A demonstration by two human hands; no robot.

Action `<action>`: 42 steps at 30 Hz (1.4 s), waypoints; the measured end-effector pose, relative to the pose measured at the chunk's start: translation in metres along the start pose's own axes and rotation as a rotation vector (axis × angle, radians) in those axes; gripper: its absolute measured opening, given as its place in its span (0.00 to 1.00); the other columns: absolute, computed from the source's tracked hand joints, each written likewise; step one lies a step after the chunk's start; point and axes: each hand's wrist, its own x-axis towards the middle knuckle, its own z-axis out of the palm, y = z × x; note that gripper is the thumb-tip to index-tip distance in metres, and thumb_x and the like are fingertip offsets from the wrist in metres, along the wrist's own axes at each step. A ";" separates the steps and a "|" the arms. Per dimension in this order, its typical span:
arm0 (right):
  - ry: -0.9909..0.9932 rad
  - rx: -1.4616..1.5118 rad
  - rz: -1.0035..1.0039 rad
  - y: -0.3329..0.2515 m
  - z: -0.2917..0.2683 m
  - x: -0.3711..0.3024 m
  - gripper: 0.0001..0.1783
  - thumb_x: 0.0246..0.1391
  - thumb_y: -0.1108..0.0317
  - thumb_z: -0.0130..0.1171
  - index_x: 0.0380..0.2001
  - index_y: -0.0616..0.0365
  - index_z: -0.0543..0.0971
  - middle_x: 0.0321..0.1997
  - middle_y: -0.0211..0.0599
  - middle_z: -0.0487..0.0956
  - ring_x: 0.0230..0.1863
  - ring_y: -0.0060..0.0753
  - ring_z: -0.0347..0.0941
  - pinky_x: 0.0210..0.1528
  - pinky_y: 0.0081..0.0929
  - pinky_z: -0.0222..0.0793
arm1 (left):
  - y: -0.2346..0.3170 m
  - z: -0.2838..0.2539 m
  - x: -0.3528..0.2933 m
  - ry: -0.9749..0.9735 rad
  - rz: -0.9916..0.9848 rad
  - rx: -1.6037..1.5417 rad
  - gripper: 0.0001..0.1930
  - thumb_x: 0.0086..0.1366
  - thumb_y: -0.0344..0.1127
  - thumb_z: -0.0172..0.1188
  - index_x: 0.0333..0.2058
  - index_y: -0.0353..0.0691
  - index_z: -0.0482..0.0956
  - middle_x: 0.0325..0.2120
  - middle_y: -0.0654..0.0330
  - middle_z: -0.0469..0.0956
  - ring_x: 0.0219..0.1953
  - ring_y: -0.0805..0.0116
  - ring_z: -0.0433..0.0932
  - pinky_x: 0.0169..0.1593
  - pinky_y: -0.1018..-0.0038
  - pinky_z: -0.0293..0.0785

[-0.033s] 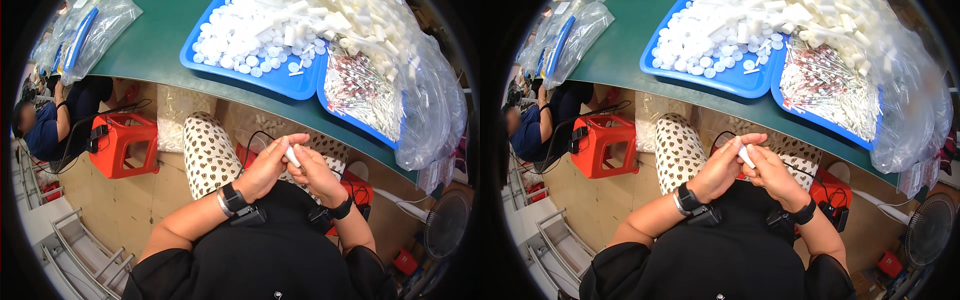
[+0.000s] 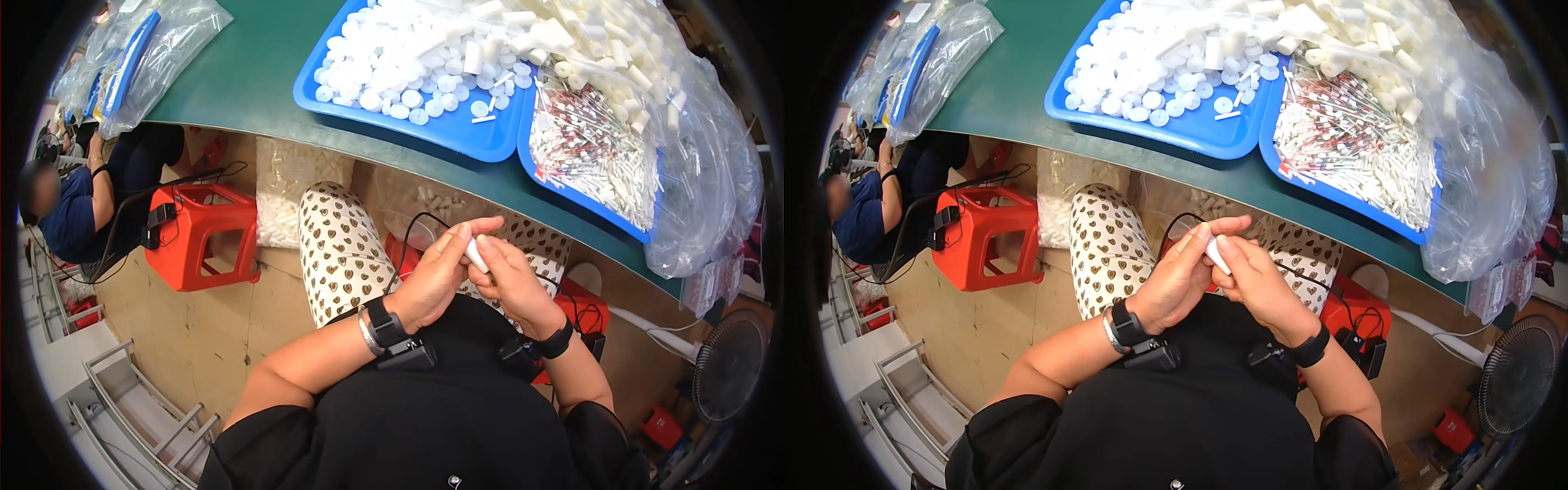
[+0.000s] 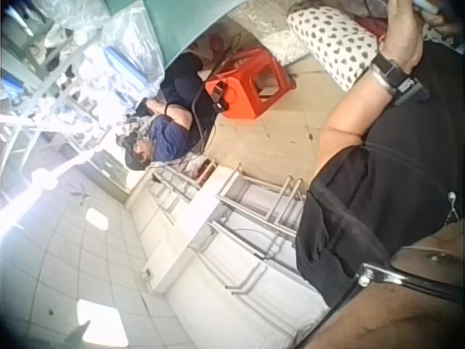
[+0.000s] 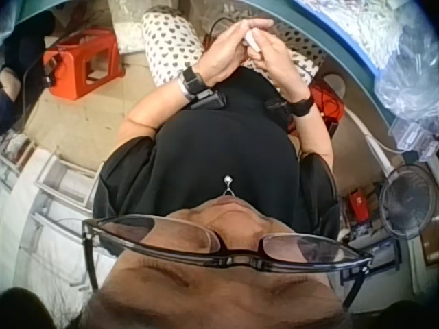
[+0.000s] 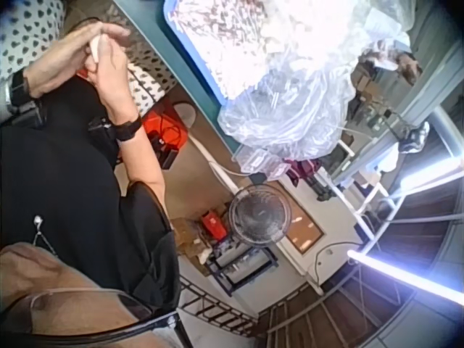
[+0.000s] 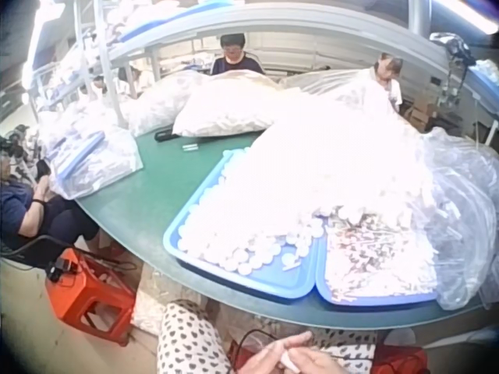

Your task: The person sits at a green table and repeatedly picks up small white plastic caps and metal rods from blue trays. They insert the rods into the caps and place the assembled units into a plastic bag. The process is repetitive and involves handling small parts by hand.

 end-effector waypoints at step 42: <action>0.192 -1.406 -0.486 0.035 0.004 0.017 0.17 0.58 0.62 0.59 0.45 0.63 0.72 0.19 0.47 0.77 0.20 0.53 0.76 0.24 0.46 0.71 | -0.026 -0.021 0.002 0.258 -0.059 -0.182 0.18 0.76 0.46 0.45 0.47 0.38 0.75 0.59 0.57 0.71 0.59 0.62 0.70 0.65 0.64 0.63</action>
